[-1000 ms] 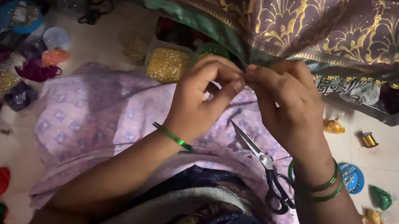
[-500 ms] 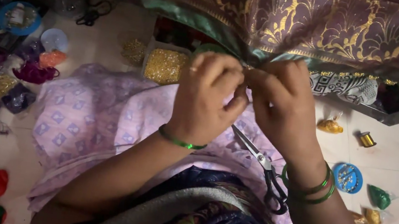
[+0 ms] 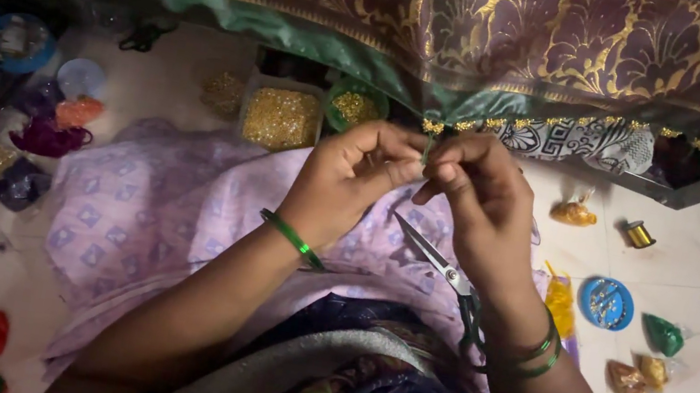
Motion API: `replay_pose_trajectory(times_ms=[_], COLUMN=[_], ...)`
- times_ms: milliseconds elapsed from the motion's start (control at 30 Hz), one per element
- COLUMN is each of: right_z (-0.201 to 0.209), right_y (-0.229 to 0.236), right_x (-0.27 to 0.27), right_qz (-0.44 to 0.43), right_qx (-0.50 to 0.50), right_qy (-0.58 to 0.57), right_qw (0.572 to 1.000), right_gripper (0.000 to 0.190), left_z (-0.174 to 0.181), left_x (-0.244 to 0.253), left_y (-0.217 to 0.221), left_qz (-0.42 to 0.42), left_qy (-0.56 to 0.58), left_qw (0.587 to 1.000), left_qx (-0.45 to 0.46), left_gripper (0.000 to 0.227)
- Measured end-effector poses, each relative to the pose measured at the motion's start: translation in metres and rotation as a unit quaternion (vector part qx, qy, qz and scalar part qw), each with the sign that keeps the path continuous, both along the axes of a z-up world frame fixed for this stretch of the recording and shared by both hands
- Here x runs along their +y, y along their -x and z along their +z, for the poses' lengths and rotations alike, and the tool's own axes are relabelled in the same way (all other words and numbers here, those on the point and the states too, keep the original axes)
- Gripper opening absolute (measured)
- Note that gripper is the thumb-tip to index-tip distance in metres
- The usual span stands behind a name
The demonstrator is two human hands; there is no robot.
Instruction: Sewing decorative gold beads onto the hem of a dark patterned fabric.
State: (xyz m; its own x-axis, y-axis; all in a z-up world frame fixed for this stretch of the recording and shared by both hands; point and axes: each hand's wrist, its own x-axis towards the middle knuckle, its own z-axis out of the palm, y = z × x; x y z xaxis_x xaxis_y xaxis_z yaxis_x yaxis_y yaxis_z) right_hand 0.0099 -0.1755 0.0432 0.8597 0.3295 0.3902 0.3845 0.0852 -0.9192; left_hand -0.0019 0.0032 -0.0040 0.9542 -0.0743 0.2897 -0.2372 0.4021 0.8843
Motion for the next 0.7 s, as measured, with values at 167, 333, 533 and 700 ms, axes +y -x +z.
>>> replay_pose_trajectory(times_ms=[167, 333, 533, 700], right_z=[-0.001, -0.011, -0.010, -0.026], right_y=[-0.005, -0.015, -0.014, -0.016], right_x=[-0.005, -0.013, -0.009, -0.025], right_qz=[0.067, 0.122, 0.122, 0.062], right_qx=[0.132, 0.180, 0.205, 0.193], right_qy=[-0.136, -0.211, -0.246, -0.182], right_qw=[0.980, 0.953, 0.939, 0.962], right_gripper=[0.007, 0.009, 0.009, 0.009], left_z=[0.010, 0.013, -0.004, -0.006], left_x=[0.003, 0.004, -0.002, 0.002], left_y=[-0.004, -0.005, -0.007, -0.020], left_qz=[-0.060, -0.050, -0.028, -0.026], left_qy=[0.090, 0.090, 0.097, 0.108], left_qw=[0.993, 0.993, 0.993, 0.989], left_qx=[0.048, 0.057, 0.063, 0.095], left_gripper=[0.003, 0.006, 0.010, 0.008])
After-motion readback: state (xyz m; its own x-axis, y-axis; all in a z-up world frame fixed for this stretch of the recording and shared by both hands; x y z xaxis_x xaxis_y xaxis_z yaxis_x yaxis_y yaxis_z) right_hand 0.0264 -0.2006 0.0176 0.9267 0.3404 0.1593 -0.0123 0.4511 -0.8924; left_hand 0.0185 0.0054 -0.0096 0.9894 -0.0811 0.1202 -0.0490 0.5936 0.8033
